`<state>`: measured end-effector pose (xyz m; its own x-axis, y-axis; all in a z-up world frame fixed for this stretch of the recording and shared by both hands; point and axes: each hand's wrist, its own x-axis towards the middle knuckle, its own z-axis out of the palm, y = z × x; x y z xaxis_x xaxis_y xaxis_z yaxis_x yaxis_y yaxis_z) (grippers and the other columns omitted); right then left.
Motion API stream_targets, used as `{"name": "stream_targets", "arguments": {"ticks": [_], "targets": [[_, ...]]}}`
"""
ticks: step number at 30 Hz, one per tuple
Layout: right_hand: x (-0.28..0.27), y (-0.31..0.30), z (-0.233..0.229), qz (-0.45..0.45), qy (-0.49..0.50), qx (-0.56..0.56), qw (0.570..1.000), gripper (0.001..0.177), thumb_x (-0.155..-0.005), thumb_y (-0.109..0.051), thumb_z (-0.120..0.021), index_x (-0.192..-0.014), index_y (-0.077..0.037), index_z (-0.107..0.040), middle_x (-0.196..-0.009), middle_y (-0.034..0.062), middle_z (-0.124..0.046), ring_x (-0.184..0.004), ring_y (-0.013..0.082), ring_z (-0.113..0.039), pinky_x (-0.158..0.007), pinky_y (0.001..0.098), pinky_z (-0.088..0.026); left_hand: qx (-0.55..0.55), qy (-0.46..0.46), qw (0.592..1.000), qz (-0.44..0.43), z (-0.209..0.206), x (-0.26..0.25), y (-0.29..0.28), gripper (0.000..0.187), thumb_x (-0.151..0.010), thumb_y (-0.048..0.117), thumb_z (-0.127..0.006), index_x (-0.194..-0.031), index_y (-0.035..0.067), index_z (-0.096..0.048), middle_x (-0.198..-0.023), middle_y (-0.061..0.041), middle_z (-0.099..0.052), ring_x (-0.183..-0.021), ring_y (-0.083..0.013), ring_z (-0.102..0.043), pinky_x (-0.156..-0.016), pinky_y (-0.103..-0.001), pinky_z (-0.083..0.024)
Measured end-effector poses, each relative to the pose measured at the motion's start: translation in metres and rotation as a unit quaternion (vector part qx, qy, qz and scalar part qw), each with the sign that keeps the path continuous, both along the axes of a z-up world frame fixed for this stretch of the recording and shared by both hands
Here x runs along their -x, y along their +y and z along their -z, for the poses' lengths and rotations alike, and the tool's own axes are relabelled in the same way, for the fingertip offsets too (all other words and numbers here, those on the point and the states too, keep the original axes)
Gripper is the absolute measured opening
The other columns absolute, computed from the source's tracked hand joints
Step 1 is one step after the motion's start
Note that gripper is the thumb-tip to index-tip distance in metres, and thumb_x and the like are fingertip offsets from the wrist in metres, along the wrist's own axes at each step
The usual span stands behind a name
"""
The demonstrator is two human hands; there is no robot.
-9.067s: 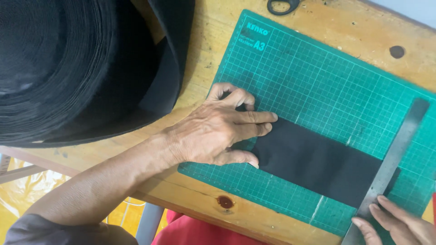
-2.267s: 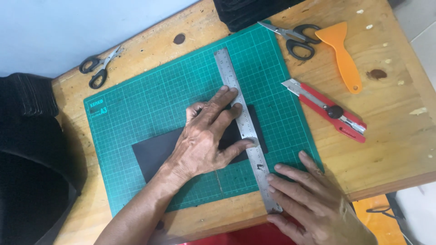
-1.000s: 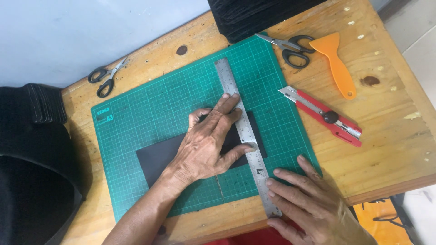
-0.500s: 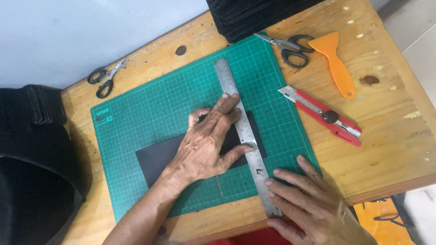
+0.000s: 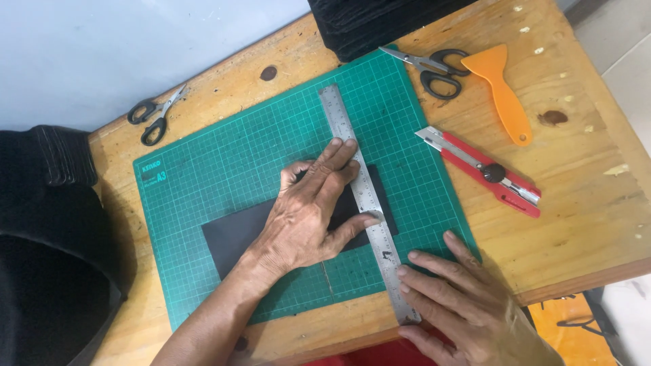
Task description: Measure and cut black material using a ruler, utility knife, and scissors on a cutting mat
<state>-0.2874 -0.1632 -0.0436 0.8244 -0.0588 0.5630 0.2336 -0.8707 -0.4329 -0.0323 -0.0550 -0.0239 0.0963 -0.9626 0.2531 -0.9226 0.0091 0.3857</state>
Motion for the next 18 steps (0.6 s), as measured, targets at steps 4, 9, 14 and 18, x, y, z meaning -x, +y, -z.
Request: {"name": "stream_targets", "arguments": {"ticks": [4, 9, 14, 18], "targets": [[-0.003, 0.001, -0.004, 0.001, 0.004, -0.009, 1.000, 0.031, -0.088, -0.037, -0.078, -0.097, -0.007, -0.073, -0.118, 0.0102, -0.072, -0.112, 0.0346, -0.070, -0.104, 0.0691, -0.047, -0.002, -0.005, 1.000, 0.005, -0.004, 0.001, 0.000, 0.067, -0.096, 0.048, -0.072, -0.139, -0.001, -0.055, -0.160, -0.019, -0.043, -0.151, -0.0366, -0.044, -0.112, -0.049, -0.035], [-0.001, 0.000, -0.009, -0.001, 0.034, -0.019, 0.999, 0.033, -0.085, -0.035, -0.082, -0.101, -0.008, -0.073, -0.119, 0.0077, -0.071, -0.113, 0.0330, -0.069, -0.106, 0.0682, -0.046, 0.004, 0.003, 1.000, 0.001, -0.002, 0.000, 0.001, 0.075, -0.092, 0.052, -0.078, -0.140, -0.001, -0.057, -0.161, -0.019, -0.042, -0.152, -0.0356, -0.043, -0.114, -0.049, -0.036], [0.000, 0.001, -0.012, -0.007, 0.038, -0.035, 0.999, 0.033, -0.083, -0.034, -0.086, -0.092, -0.008, -0.068, -0.107, 0.0073, -0.068, -0.108, 0.0311, -0.071, -0.106, 0.0713, -0.045, 0.006, 0.017, 1.000, 0.003, -0.002, 0.000, 0.001, 0.075, -0.092, 0.051, -0.079, -0.140, -0.002, -0.057, -0.161, -0.018, -0.041, -0.152, -0.0367, -0.043, -0.116, -0.049, -0.036], [-0.001, 0.000, -0.012, -0.017, 0.027, -0.014, 0.999, 0.033, -0.086, -0.035, -0.086, -0.092, -0.007, -0.069, -0.104, 0.0065, -0.067, -0.107, 0.0321, -0.070, -0.104, 0.0716, -0.045, 0.006, 0.013, 1.000, 0.006, -0.001, 0.000, 0.001, 0.075, -0.092, 0.051, -0.079, -0.139, -0.004, -0.058, -0.160, -0.020, -0.041, -0.151, -0.0364, -0.044, -0.116, -0.048, -0.035]]}}
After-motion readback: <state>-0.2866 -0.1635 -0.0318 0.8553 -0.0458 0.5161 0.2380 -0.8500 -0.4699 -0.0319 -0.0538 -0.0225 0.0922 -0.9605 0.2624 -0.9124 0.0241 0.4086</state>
